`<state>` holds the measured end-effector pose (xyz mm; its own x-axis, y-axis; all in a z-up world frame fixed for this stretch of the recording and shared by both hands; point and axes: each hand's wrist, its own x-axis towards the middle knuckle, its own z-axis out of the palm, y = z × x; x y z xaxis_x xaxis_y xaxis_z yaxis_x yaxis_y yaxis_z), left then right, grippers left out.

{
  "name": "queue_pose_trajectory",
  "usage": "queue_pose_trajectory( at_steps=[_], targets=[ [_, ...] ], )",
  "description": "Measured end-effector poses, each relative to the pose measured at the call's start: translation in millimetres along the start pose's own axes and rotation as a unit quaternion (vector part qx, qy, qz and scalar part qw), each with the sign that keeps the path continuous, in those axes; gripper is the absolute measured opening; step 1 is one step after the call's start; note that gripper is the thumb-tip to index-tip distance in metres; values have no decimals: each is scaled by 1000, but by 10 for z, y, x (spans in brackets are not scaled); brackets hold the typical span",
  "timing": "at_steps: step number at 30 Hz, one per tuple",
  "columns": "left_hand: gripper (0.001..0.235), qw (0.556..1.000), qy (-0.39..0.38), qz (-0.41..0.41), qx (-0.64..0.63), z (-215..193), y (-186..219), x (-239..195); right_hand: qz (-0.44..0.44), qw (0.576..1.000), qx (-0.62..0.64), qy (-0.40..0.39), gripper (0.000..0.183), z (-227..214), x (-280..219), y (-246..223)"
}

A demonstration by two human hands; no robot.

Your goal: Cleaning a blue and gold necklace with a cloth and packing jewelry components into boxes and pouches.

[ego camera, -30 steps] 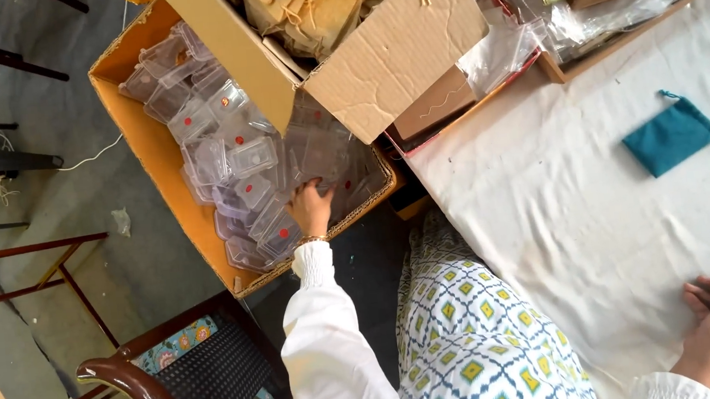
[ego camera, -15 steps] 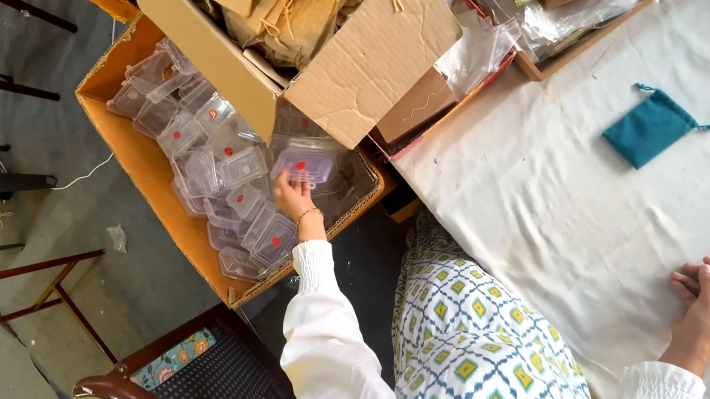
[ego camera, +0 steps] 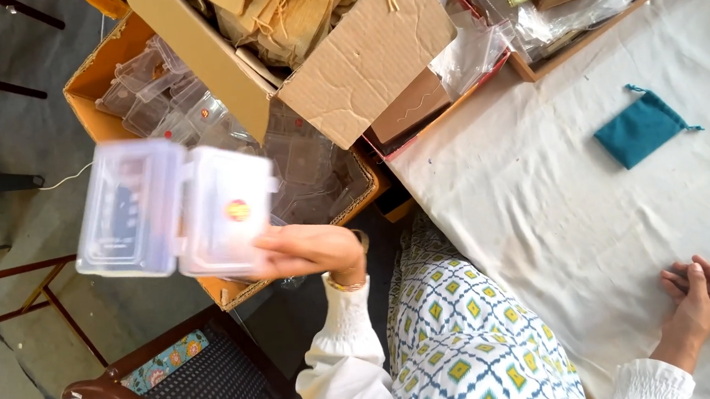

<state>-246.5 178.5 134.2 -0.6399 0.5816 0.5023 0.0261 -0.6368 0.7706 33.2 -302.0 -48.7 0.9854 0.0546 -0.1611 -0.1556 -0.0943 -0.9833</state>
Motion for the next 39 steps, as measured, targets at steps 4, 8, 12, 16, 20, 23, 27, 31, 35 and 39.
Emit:
queue_pose_trajectory(
  at_steps=[4,8,12,16,20,23,27,31,35,39],
  targets=[
    [41,966,-186,148,-99,430,629,-329,11,1000,-10,19,13,-8,8,12],
    [20,798,-537,199,-185,647,1033,-791,11,999,17,37,17,-5,85,229],
    [12,572,-714,308,-262,496,946,-1703,63,989,93,99,44,-312,223,816],
    [17,435,-743,404,-310,391,782,-2327,116,986,116,-35,64,-268,161,599],
    [12,334,-754,467,-319,476,533,-2790,151,975,162,-31,51,76,-186,-190],
    [27,415,-739,422,-321,676,596,-2890,70,993,18,-95,44,143,-126,5],
    [44,566,-781,192,-181,750,937,-2893,25,983,128,126,27,390,71,139],
    [61,483,-854,128,-143,413,754,-3238,-15,973,80,216,36,574,187,239],
    [48,447,-874,144,-123,127,405,-3559,-31,979,-170,112,47,659,14,-118],
    [45,437,-866,141,-198,34,120,-3824,-154,929,-298,-157,68,713,-615,-1268]
  ],
)
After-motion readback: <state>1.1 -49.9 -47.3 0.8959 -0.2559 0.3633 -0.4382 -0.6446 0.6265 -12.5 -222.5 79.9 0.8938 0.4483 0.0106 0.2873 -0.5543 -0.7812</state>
